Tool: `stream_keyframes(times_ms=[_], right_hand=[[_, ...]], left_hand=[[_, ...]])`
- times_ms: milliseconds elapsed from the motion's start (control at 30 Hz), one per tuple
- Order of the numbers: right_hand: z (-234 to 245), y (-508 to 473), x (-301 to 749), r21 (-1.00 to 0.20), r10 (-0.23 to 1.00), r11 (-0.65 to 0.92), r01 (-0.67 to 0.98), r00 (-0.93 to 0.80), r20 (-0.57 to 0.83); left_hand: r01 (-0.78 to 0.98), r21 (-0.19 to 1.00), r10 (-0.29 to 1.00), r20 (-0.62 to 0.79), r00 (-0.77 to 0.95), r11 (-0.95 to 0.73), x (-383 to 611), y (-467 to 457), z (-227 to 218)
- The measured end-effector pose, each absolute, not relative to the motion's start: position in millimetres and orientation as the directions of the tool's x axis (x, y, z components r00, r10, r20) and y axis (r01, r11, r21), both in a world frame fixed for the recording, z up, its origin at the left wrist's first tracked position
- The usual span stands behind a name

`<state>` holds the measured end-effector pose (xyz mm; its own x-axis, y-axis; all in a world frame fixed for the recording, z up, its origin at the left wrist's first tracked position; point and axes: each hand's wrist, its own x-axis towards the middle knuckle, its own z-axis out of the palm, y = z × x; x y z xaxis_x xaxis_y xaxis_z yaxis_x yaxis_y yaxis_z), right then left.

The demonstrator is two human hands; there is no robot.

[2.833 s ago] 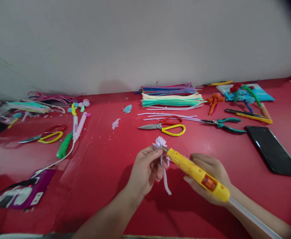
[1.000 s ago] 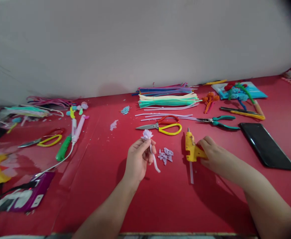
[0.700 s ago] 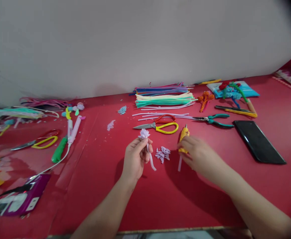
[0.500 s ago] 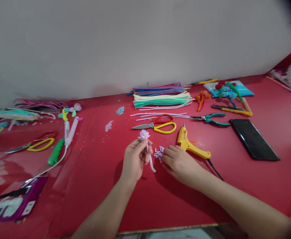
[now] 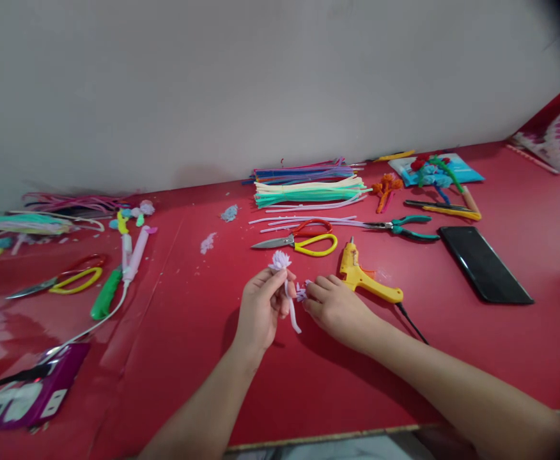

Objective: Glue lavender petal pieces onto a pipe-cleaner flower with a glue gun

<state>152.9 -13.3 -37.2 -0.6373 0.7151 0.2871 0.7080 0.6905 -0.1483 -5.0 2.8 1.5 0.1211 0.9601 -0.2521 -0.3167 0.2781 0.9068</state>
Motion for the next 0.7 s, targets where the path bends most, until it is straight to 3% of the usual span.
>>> stream_keyframes(times_ms=[167, 433, 567, 700], right_hand=[[-38.1, -12.9, 151.9, -0.247, 0.733, 0.677, 0.693, -0.608, 0.306], [-8.0, -12.7, 172.6, -0.574, 0.854, 0.521, 0.632, -0.392, 0.343], [5.2, -16.2, 177.0, -0.752, 0.919, 0.390, 0.531, -0.281, 0.278], [7.8, -19.8, 175.0, -0.786, 0.945, 0.323, 0.527, -0.218, 0.242]], left_hand=[[-0.319, 0.905, 0.959, -0.255, 0.122, 0.282, -5.2, 3.1, 0.7], [-0.249, 0.903, 0.934, -0.317, 0.164, 0.350, -2.4, 0.2, 1.8], [-0.197, 0.870, 0.882, -0.402, 0.245, 0.451, 2.3, -3.6, -0.5], [-0.164, 0.843, 0.841, -0.453, 0.294, 0.512, 5.1, -5.8, -4.6]])
